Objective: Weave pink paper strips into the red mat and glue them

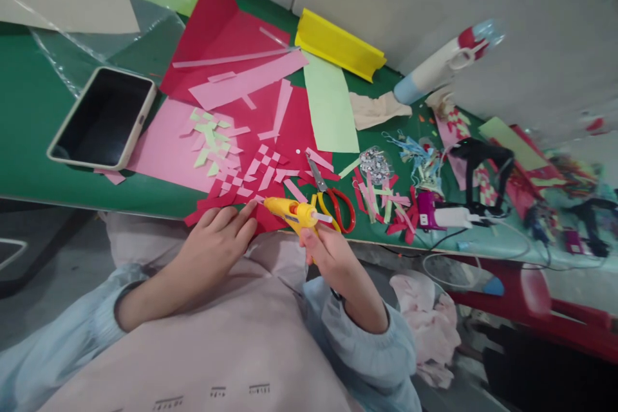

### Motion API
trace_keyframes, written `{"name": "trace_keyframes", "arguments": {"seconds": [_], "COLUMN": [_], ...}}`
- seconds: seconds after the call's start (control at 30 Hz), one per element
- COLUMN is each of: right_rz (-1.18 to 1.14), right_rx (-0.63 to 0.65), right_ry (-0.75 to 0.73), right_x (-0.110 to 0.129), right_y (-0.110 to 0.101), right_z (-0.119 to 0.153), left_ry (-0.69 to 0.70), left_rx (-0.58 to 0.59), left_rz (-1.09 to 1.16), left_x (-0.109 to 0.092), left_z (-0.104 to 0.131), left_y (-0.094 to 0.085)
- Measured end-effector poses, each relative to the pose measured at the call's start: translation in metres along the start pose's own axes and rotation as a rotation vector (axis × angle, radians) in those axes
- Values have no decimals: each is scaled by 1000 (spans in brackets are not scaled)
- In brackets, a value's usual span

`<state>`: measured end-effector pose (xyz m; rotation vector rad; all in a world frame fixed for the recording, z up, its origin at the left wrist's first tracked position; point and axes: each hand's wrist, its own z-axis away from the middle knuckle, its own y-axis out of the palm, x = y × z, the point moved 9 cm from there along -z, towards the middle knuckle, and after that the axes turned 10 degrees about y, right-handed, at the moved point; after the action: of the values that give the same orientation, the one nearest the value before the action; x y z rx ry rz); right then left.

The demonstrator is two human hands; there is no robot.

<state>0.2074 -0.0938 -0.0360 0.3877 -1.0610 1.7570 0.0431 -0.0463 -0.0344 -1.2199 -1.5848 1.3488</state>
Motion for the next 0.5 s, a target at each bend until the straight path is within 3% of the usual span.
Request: {"name": "trace_keyframes", "arguments": {"seconds": [0.5], "right_rz": [-100], "right_rx": [9], "right_ry": [52], "right_x": [-9], "right_y": [1], "right_z": [-1], "left_ry": [-18], "left_rx": [-2], "left_rz": [69], "left_x": [0], "left_z": [1], "left_y": [3]}}
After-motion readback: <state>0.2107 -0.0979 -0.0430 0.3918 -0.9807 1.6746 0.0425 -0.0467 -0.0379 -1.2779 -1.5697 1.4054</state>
